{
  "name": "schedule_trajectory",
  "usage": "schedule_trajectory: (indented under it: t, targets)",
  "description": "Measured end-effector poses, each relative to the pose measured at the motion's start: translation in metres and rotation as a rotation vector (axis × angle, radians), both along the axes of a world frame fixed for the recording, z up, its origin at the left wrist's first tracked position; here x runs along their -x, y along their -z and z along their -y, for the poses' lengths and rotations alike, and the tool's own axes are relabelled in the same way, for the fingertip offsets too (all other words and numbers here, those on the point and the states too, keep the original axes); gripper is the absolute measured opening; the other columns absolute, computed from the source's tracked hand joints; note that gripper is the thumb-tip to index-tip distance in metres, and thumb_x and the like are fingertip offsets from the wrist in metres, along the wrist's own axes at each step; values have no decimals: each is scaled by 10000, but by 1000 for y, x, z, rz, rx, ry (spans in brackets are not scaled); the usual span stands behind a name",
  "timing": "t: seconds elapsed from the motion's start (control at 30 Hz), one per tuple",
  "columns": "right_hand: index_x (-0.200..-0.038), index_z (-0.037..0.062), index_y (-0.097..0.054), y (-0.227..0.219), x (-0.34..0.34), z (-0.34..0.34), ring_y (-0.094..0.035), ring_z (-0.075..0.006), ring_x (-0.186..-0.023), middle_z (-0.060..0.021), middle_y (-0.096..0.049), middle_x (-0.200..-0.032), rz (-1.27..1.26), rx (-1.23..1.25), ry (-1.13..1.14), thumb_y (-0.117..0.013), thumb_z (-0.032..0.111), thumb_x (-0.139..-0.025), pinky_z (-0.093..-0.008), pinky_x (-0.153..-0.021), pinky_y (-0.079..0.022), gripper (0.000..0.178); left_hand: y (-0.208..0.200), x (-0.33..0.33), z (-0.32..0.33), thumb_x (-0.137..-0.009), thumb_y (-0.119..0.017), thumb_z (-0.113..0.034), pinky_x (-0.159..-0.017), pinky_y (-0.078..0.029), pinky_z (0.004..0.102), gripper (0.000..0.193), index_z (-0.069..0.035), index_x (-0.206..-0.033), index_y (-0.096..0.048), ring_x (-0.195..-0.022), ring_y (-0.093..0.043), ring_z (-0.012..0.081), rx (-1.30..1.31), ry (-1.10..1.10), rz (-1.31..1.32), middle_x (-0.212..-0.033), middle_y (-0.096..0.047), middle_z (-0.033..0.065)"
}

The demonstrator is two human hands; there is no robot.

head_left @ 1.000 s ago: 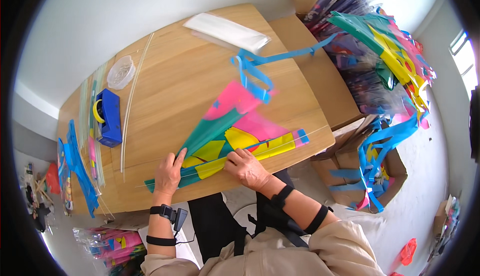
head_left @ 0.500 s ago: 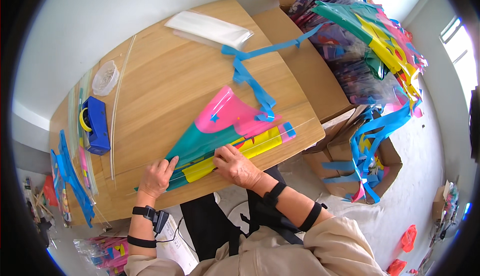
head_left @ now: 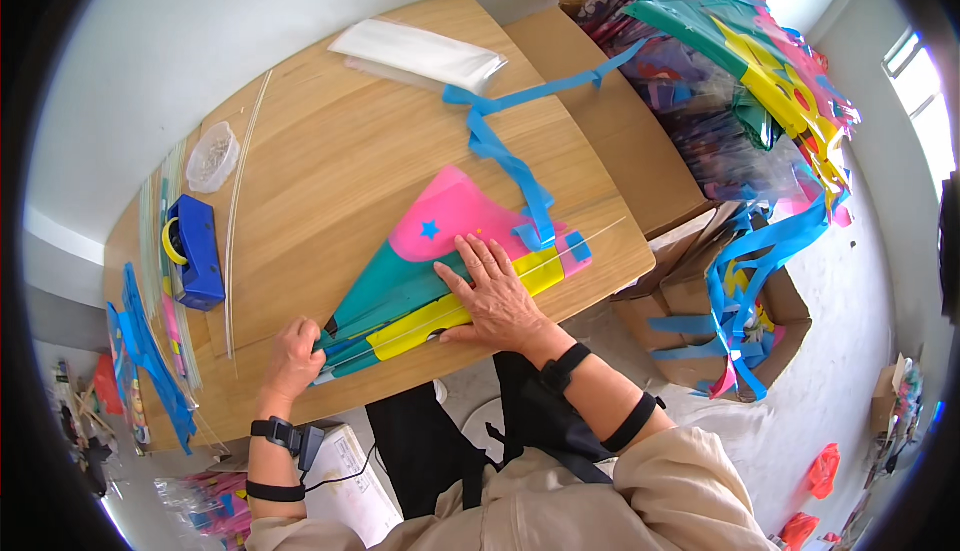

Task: The recorder folds colorful plastic kite components and places them into long plastic sleeves.

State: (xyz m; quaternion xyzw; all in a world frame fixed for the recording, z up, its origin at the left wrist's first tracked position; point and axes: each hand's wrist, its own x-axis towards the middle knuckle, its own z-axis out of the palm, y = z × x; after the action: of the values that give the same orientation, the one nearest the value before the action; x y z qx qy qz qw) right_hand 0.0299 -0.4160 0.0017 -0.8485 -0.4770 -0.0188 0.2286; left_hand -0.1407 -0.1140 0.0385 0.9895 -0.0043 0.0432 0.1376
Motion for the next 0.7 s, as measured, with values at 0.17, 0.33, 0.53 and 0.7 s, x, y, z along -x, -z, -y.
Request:
schedule_trajectory:
  t: [0.17,0.33,0.53,0.7]
  targets:
    - [-1400,166,-440,-1,-5,8,-206,-414,-1416,-275,-244,-1499,0,17,44,-662,691,-680,-529,-1160,-136,918,-9,2,1,-666,-555,40,-665,-471,491,156,-9,-807,-509,-769,-573,397,-34,-49,-150,-776,-567,177]
    - [-1408,170,-439,2,-13,16,-200,-420,-1417,-282,-234,-1501,-28,15,54,-686,666,-675,-529,-1159,-137,919,-12,4,3,-698,-560,36,-646,-478,479,140,-9,-823,-516,-745,-590,392,-142,-50,-107,-769,-586,183]
    - [-1380,142,-472,-1,-13,13,-221,-426,-1407,-299,-255,-1488,-23,-51,49,-714,595,-668,-526,-1155,-155,878,-16,17,-5,-746,-576,18,-642,-483,454,109,-27,-826,-517,-761,-593,353,117,-290,-124,-793,-563,153]
    - [-1404,158,-451,3,-17,19,-201,-430,-1415,-297,-237,-1498,-9,-9,69,-675,626,-696,-534,-1152,-146,878,-25,6,6,-765,-565,-10,-647,-488,458,49,-50,-777,-541,-769,-590,357,-303,61,-125,-829,-567,141]
